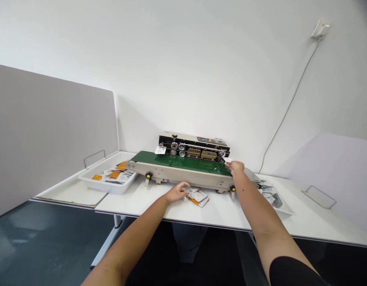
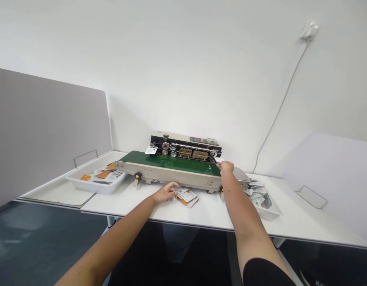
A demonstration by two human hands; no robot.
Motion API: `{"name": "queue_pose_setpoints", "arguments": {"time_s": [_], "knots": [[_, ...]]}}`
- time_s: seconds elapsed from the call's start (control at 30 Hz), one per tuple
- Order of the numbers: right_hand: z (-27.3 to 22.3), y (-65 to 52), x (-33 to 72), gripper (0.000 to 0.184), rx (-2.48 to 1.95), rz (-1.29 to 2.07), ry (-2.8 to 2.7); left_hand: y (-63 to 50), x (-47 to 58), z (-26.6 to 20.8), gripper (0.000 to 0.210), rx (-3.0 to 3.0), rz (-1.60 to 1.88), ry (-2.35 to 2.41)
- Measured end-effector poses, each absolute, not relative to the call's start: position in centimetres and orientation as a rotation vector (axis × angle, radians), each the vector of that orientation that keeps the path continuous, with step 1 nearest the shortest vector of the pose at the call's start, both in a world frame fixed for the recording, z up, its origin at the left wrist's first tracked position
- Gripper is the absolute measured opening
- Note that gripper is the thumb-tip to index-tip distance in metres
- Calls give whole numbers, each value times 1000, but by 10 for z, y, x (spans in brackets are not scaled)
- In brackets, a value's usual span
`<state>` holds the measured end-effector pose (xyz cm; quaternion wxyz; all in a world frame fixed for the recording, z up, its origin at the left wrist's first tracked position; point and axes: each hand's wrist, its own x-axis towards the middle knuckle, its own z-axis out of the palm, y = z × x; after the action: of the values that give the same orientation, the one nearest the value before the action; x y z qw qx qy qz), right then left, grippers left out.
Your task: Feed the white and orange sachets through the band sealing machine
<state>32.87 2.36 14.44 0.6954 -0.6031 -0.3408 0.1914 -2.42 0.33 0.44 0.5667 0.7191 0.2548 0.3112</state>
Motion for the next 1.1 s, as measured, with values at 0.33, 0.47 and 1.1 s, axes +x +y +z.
{"name": "queue_pose_setpoints", "arguments": {"time_s": [0.33,0.47,1.1], "knots": [[101,-15,250,40,-1415,-109,-980,2,-23,4,23,2240,900,793],[38,-57,193,29,-1193,9,-1768,-2,-21,4,29,2519,886,801],[-13,-74,174,35,-1165,194,-2073,-6,-21,4,61,2587,709,886]]}}
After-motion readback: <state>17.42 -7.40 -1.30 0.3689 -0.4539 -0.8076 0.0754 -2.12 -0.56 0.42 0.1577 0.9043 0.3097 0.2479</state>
